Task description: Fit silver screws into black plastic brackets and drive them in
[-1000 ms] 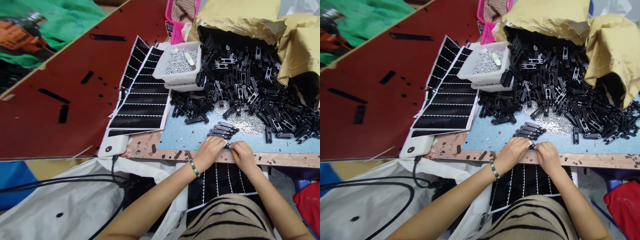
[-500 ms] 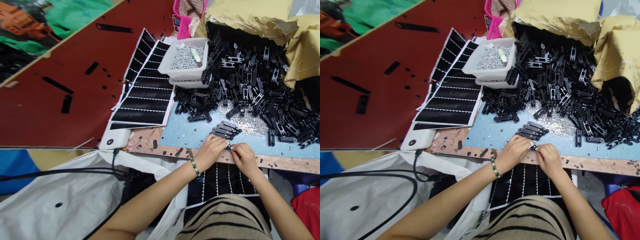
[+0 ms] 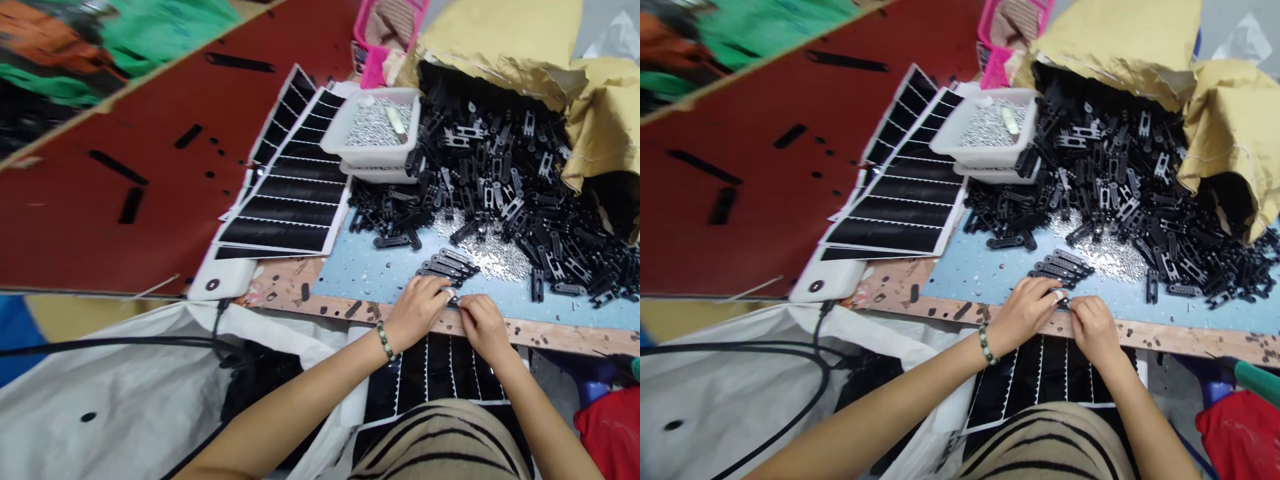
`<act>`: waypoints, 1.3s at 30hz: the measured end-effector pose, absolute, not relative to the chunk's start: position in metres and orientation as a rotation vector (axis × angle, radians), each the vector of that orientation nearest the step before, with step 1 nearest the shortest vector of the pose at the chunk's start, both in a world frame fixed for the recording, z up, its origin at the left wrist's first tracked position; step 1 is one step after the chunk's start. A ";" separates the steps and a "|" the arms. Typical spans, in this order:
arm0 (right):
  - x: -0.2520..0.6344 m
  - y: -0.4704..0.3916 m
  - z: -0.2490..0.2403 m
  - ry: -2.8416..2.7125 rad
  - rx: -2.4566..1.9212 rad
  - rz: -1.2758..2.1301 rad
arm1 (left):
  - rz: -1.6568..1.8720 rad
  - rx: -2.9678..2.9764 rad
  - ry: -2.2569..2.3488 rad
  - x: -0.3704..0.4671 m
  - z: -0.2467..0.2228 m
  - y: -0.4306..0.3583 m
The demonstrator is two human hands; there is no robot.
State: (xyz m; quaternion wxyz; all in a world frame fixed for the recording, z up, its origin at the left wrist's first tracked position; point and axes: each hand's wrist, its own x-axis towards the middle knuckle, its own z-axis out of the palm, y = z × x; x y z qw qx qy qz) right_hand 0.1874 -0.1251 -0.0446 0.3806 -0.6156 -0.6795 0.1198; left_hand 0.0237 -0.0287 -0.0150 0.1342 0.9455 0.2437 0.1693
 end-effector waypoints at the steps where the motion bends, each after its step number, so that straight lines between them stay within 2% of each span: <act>1: 0.187 -0.125 -0.045 -1.737 -1.571 0.299 | 0.523 2.727 0.710 0.021 -0.015 -0.027; 5: 0.188 -0.126 -0.049 -1.764 -1.545 0.291 | 0.570 2.706 0.602 0.012 -0.015 -0.006; 12: 0.191 -0.123 -0.052 -1.771 -1.557 0.275 | 0.247 2.646 0.611 0.025 -0.027 0.013; 21: 0.197 -0.122 -0.046 -1.722 -1.542 0.290 | 0.550 2.714 0.596 0.006 -0.006 -0.018; 33: 0.198 -0.127 -0.047 -1.754 -1.561 0.232 | 0.512 2.709 0.562 0.001 -0.009 -0.029; 39: 0.198 -0.128 -0.049 -1.814 -1.562 0.092 | 0.457 2.726 0.576 -0.001 -0.011 -0.032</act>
